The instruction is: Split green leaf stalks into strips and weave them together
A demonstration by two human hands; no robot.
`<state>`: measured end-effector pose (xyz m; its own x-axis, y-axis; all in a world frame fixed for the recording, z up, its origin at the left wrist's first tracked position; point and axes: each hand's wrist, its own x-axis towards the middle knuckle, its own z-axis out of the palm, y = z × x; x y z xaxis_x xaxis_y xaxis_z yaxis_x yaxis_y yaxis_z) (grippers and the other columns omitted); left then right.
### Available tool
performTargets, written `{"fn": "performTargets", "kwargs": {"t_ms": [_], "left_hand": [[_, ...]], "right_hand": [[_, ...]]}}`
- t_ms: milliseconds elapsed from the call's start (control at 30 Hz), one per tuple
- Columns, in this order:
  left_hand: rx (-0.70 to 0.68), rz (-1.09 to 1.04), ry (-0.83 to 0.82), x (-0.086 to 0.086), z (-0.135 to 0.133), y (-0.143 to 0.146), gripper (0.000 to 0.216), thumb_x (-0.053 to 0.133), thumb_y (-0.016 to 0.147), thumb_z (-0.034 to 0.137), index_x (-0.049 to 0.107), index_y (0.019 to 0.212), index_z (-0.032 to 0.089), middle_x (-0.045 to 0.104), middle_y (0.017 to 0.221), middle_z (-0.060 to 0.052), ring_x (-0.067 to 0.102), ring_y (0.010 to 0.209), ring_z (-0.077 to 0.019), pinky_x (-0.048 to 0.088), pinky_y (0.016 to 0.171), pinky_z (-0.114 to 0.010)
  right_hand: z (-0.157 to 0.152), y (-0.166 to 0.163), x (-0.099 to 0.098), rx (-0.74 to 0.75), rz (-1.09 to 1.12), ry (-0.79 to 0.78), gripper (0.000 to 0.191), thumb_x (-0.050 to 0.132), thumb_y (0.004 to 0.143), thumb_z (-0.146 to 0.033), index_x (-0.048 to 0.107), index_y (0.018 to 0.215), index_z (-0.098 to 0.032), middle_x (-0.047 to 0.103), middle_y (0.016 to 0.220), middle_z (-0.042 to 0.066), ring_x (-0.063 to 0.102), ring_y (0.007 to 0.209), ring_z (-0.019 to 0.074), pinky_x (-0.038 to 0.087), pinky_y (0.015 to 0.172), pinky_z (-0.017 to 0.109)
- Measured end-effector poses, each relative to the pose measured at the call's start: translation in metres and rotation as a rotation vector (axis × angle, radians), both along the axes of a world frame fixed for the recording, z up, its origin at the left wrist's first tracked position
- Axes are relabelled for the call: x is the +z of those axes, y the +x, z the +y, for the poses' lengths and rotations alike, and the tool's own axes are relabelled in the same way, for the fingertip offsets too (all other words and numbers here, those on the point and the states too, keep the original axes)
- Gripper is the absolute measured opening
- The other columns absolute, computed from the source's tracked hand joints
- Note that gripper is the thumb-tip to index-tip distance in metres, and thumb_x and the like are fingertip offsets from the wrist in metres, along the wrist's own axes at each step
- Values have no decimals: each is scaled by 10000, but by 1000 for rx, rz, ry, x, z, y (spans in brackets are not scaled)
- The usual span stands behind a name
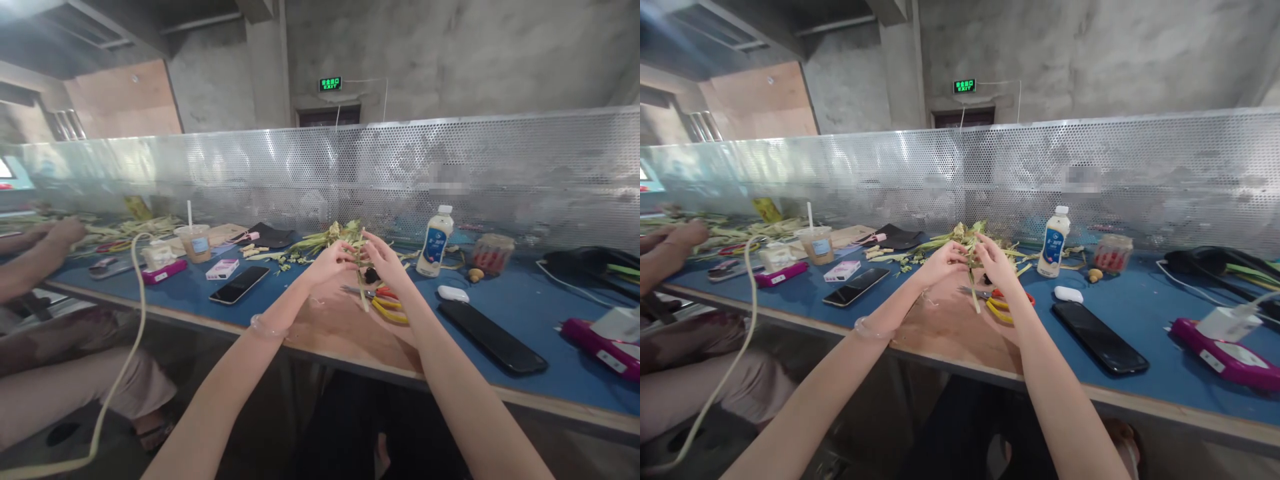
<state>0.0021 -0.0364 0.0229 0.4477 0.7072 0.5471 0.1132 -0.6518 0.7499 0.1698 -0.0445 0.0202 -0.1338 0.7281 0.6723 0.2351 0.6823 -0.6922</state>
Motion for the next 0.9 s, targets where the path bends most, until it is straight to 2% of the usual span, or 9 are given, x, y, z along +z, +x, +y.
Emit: {"fn": "performTargets", "kwargs": {"t_ms": [67,133,267,433,700,900], "left_hand": [[45,-43,-8,1,3,-2,310,641,670,223,462,915,156,626,802,-48,615,783,-159,446,665,-250],[89,-61,-12,1,5,-5,291,619,688,232,445,907,154,634,758,-43,618,739,-154,441,642,-244],[137,-58,-33,2,6,-9,279,602,695,230,421,894,156,644,700,-26,618,680,-147,429,611,-236],[97,-102,-34,-1,11,-8,297,598,708,314,424,886,152,622,688,-16,608,660,-139,433,615,-245],[57,-59,-10,-3,11,-6,257,542,761,323,458,927,146,593,701,-7,578,664,-108,415,608,-218],[36,-60,-18,-2,11,-5,235,539,761,306,448,917,156,595,692,-3,594,677,-121,440,636,-241]], "right_hand": [[-3,-1,0,80,-64,-9,401,483,793,-386,527,1173,-265,634,975,28,577,850,183,450,776,353],[-4,-1,-1,123,-153,-16,405,573,737,-358,566,1132,-268,632,1022,27,565,922,202,432,827,371],[-2,-4,-4,92,-181,-10,336,631,687,-329,635,1015,-255,640,1015,28,577,913,192,419,852,361],[-3,-7,-5,67,-102,-11,284,624,691,-323,636,952,-213,658,910,41,605,801,165,468,728,306],[-8,-10,-3,-7,-134,41,252,609,699,-353,639,891,-192,651,865,46,592,729,153,466,684,304],[-3,-9,-8,59,-65,35,235,589,716,-328,615,895,-178,651,861,53,603,770,167,471,716,314]]}}
